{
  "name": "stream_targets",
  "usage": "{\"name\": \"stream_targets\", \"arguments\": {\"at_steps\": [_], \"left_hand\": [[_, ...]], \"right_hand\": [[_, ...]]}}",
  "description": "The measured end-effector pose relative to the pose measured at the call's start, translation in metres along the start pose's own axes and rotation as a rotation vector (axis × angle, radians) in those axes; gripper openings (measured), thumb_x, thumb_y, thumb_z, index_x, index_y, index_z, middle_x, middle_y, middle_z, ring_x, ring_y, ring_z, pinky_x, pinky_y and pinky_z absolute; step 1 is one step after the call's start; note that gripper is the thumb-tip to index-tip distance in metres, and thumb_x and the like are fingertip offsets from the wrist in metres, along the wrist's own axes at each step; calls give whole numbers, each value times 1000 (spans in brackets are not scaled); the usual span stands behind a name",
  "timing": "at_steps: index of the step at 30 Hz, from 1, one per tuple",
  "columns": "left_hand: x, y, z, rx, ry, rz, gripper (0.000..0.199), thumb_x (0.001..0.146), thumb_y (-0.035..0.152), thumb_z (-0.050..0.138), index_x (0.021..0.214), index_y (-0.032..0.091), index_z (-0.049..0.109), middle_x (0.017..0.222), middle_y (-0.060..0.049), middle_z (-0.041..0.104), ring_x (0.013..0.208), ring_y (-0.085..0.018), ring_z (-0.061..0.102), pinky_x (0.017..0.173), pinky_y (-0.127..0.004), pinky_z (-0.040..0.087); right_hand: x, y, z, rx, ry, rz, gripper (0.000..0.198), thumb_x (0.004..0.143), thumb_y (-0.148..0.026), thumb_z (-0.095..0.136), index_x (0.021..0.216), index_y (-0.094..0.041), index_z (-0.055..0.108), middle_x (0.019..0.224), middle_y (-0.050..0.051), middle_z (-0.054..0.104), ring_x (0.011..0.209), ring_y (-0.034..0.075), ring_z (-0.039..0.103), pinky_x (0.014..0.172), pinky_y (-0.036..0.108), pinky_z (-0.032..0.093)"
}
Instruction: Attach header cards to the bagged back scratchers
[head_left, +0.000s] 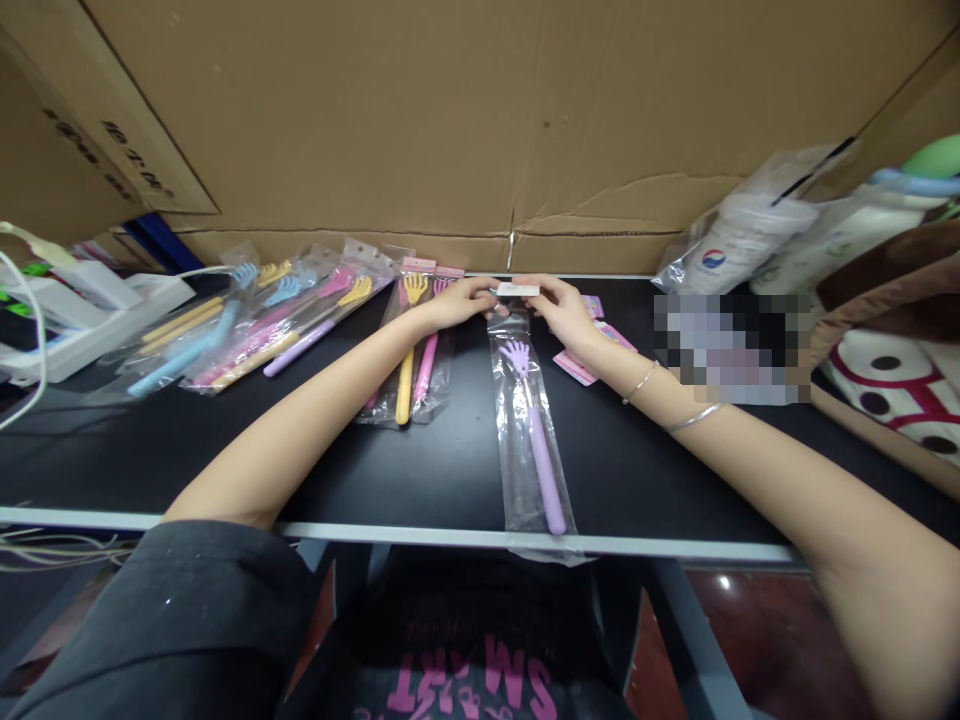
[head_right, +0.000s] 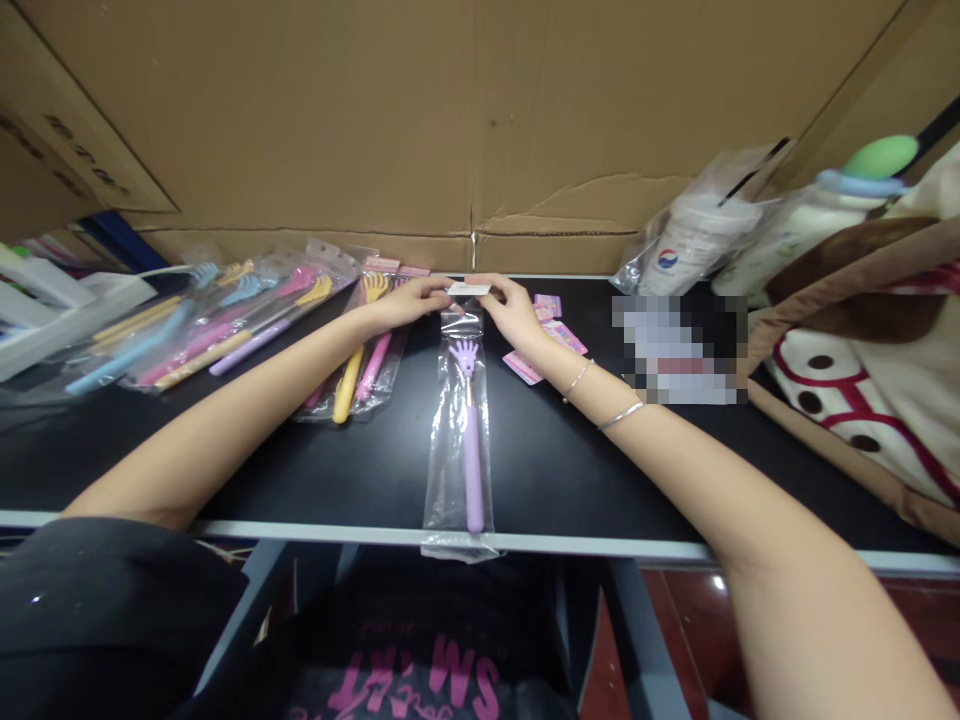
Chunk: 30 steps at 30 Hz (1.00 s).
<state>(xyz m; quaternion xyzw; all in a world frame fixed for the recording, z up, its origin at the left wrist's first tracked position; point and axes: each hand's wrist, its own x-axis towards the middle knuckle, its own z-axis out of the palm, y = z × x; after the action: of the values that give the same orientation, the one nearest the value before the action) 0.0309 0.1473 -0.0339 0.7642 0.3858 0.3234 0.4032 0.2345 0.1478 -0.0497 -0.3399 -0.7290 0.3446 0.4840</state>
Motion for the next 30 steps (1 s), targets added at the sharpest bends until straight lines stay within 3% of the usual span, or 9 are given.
{"name": "stream_targets", "arguments": {"at_steps": [9,17,25,30], "left_hand": [[2,0,1,12,45,-2,27,89,13,54,114,8,64,92,-7,73,86,-16,64,90,-30,46],[-2,8,3,-35,60,-86,30,89,11,52,119,11,59,77,0,69,75,-11,61,83,-25,46],[-4,12,5,-33,74,-37,26,95,21,49,118,13,58,93,-5,72,87,-13,64,81,-24,47],[-3,8,5,-45,74,-33,27,93,21,54,118,13,58,81,-1,68,77,-12,61,79,-24,45]], "right_hand": [[-1,2,3,20,-31,43,31,81,-34,66,110,-23,66,118,7,69,110,24,63,103,47,48],[1,7,-1,-43,14,-5,26,77,-18,61,103,-24,63,112,5,69,102,23,64,101,46,49],[-1,1,-2,-96,50,1,27,76,-17,59,102,-23,60,110,4,69,95,21,63,94,43,52],[-3,-5,-2,-103,35,-25,26,76,-19,58,102,-24,61,115,6,68,101,23,62,93,44,52]]}}
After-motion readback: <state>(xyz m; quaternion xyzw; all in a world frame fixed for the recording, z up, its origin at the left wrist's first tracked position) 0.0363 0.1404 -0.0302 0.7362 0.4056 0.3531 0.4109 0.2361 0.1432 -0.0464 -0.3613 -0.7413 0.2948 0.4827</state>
